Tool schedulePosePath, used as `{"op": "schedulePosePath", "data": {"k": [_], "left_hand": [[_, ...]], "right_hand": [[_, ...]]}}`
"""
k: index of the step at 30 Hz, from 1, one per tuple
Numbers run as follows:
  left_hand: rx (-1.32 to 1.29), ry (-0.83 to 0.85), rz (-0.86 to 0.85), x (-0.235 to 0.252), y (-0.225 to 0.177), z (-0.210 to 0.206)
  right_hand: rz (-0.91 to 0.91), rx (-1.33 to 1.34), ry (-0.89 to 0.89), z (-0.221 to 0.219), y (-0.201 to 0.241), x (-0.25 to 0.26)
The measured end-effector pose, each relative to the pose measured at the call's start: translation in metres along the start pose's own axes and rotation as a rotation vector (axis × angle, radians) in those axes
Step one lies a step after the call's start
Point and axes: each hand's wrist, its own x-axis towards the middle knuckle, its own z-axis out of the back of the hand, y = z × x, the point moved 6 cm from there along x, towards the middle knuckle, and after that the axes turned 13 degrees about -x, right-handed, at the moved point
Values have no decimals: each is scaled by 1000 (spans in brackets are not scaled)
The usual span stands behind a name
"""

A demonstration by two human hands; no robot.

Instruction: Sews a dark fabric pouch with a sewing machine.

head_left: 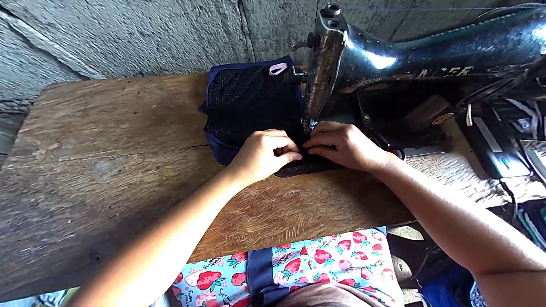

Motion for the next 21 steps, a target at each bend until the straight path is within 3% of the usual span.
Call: {"op": "schedulePosePath", "data": {"k": [4, 11, 14, 17, 21], "left_hand": [[52, -36, 9, 2, -7, -1], [198, 56, -91, 1, -11, -12], [84, 60, 4, 4, -6, -13], [-16, 66, 162, 7, 2, -13], [15, 80, 210, 12, 3, -16]], "right_hand": [[46, 19, -5, 2, -1, 0], [77, -20, 35, 9, -3, 0], [59, 6, 102, 6, -4, 2], [-50, 88, 74, 7, -8, 0], [-292, 121, 59, 9, -17, -7]]}}
